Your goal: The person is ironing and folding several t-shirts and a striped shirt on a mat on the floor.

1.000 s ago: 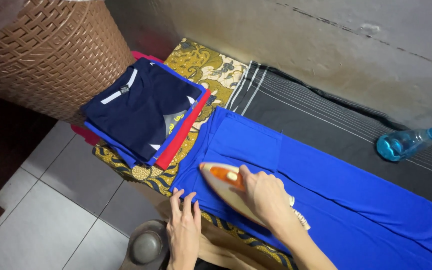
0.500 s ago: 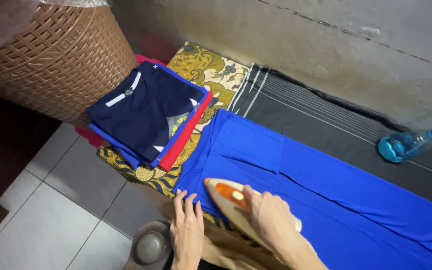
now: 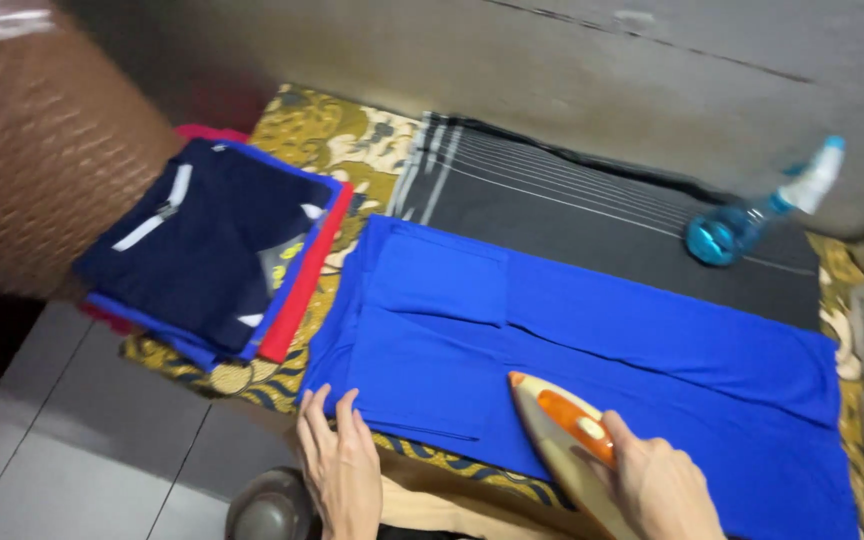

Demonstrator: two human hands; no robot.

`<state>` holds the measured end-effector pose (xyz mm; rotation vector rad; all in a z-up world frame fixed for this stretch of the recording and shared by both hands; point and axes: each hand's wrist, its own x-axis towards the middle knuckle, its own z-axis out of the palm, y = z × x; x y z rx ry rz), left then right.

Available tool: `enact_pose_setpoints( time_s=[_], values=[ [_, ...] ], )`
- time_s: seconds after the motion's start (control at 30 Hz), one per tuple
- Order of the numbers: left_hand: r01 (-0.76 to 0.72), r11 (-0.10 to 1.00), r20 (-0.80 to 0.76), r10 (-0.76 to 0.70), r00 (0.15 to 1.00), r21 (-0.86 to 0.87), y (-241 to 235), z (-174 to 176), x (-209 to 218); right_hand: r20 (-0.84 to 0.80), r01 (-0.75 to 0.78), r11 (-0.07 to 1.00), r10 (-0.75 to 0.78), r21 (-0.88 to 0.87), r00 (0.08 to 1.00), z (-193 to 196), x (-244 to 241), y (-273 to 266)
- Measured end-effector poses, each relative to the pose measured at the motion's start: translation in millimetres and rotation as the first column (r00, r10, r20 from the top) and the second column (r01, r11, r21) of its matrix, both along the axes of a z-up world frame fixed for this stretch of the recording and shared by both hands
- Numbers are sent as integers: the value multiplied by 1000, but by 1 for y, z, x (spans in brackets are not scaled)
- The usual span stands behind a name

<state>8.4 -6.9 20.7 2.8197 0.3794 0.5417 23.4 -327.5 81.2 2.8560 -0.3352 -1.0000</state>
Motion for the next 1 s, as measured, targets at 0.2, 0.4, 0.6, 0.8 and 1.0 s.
enact_pose_setpoints(
  time_s=[0.2,0.4,0.6,0.8,1.0],
  values=[
    [226,973,106,-219,970,-53,-47,16,25,128,189,978,-178,-85,976,7,-26,-76],
    [483,850,-71,-506,860,-211,-107,9,48,159,454,888,-440,-64,884,18,-54,-142],
    [623,764,-6,-633,774,-169,-159,6,58,214,458,888,-441,-38,872,12,-56,-156],
    [662,731,12,-670,742,-164,-206,-5,74,68,402,913,-406,65,911,48,-37,-130],
    [697,702,27,-702,712,-148,-246,-9,84,316,547,821,-569,164,759,72,-22,-176]
  ],
)
